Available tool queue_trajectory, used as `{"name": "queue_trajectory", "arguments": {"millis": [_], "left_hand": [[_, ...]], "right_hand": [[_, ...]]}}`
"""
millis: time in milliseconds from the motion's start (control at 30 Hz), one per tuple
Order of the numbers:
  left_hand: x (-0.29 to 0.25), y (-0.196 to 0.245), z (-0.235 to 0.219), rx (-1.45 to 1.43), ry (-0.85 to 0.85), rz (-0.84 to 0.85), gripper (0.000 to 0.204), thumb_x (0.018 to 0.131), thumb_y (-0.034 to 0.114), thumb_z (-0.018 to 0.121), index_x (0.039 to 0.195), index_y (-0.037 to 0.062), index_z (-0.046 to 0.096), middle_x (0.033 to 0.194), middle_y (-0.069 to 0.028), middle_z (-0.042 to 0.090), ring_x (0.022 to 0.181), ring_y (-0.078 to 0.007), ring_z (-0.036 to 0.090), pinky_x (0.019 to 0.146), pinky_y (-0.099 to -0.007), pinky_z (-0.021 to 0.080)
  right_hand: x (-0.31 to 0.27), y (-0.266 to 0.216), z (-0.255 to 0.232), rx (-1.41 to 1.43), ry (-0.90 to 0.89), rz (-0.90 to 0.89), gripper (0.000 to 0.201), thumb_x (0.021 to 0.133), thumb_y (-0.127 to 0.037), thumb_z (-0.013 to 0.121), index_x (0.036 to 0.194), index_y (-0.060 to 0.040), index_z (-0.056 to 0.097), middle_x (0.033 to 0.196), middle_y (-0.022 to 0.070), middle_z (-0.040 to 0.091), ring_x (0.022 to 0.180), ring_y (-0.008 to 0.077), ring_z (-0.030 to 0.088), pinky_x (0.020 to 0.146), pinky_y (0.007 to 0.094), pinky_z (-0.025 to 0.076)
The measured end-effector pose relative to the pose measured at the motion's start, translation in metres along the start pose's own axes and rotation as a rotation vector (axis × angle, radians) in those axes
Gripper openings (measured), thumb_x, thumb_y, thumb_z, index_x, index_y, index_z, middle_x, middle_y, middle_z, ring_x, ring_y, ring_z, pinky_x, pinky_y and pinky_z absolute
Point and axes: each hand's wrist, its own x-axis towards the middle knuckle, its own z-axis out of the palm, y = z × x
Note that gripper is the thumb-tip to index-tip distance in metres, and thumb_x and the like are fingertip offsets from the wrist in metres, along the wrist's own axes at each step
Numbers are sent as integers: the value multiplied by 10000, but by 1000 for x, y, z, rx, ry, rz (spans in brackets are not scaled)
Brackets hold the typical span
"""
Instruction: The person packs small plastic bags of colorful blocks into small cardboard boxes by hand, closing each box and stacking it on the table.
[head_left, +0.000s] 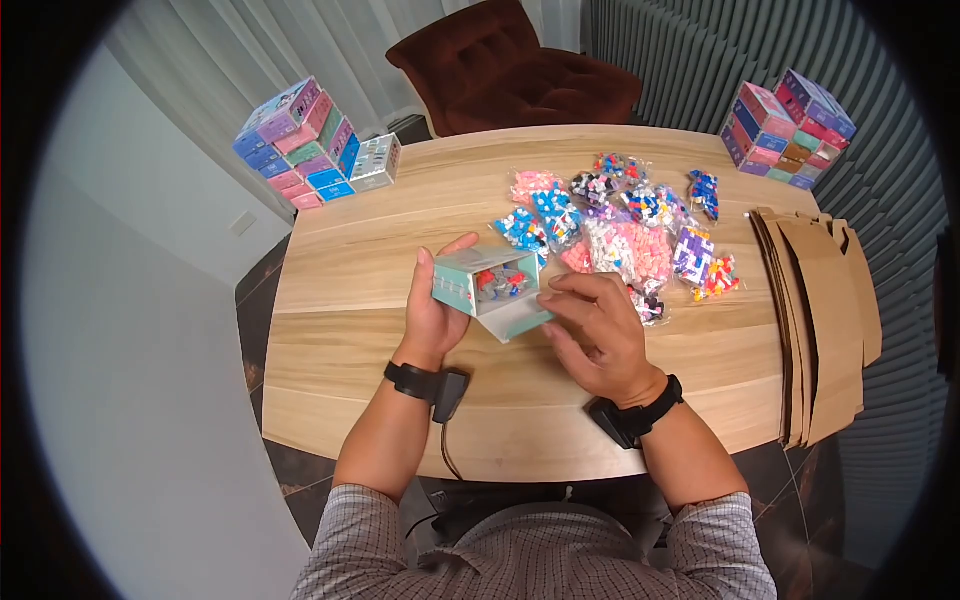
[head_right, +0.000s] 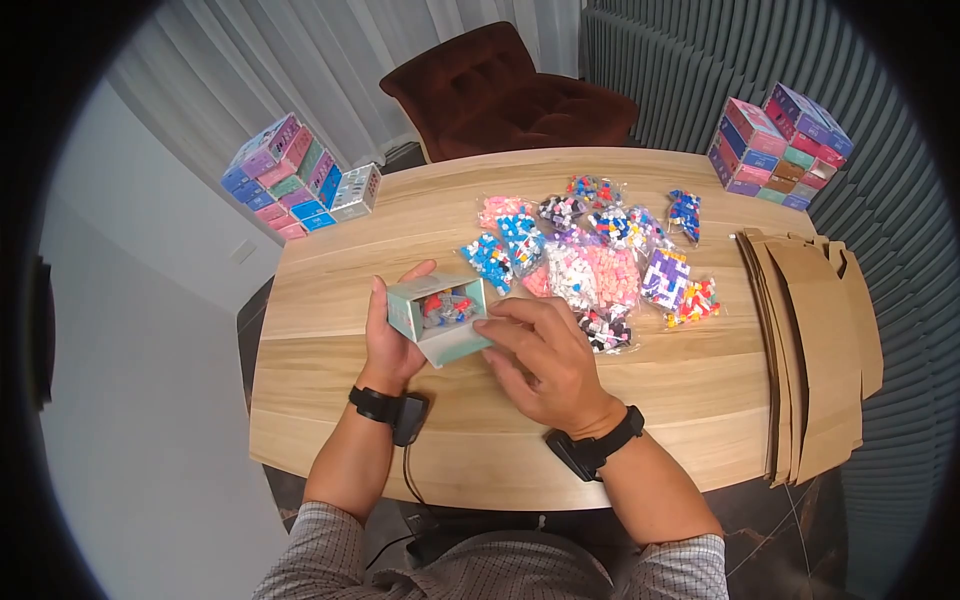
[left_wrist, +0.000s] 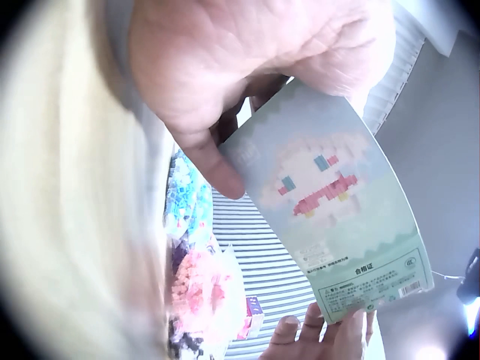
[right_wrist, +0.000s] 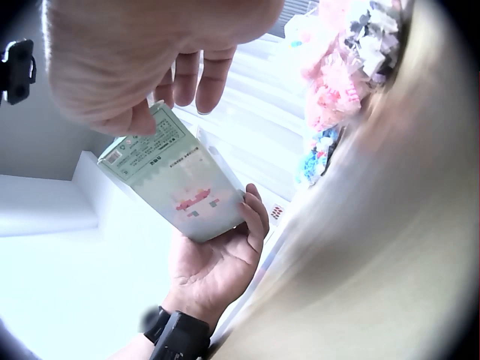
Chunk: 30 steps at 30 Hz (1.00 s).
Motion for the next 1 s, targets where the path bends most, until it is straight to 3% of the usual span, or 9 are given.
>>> {"name": "queue_trajectory", "arguments": {"millis": [67,167,267,1000], "left_hand": [[1,-2,-2,35,-20,-5,782,1111,616,353,1503,-47,485,1364,-216,628,1253,-307,619,1119,-458,481],[2,-5,-10,128,-44,-18,834,1094,663,312,1553,-22,434,1428,-253,599,1338,-388,585,1150,-512,470],[1,-6,-8,151,-43,-13,825,1095,658,324,1549,-22,438,1424,-245,603,1328,-379,597,1144,-503,478],[-3,-6,-4,200,-99,-72,817,1087,660,355,1538,-16,442,1396,-237,608,1316,-373,606,1134,-502,487]], "right_hand": [[-1,1,0,-36,-11,20,442,783,44,817,1207,-42,729,1171,123,698,1013,314,650,849,409,550],[-1,4,2,-62,15,14,442,783,-2,853,1208,-59,745,1200,107,716,996,306,655,852,402,558],[-2,5,7,-47,72,44,420,786,-8,857,1190,-66,756,1206,101,733,973,308,659,856,398,561],[-2,7,7,-55,24,93,269,793,-28,863,1047,-34,774,1089,101,755,971,296,671,845,388,556]]}}
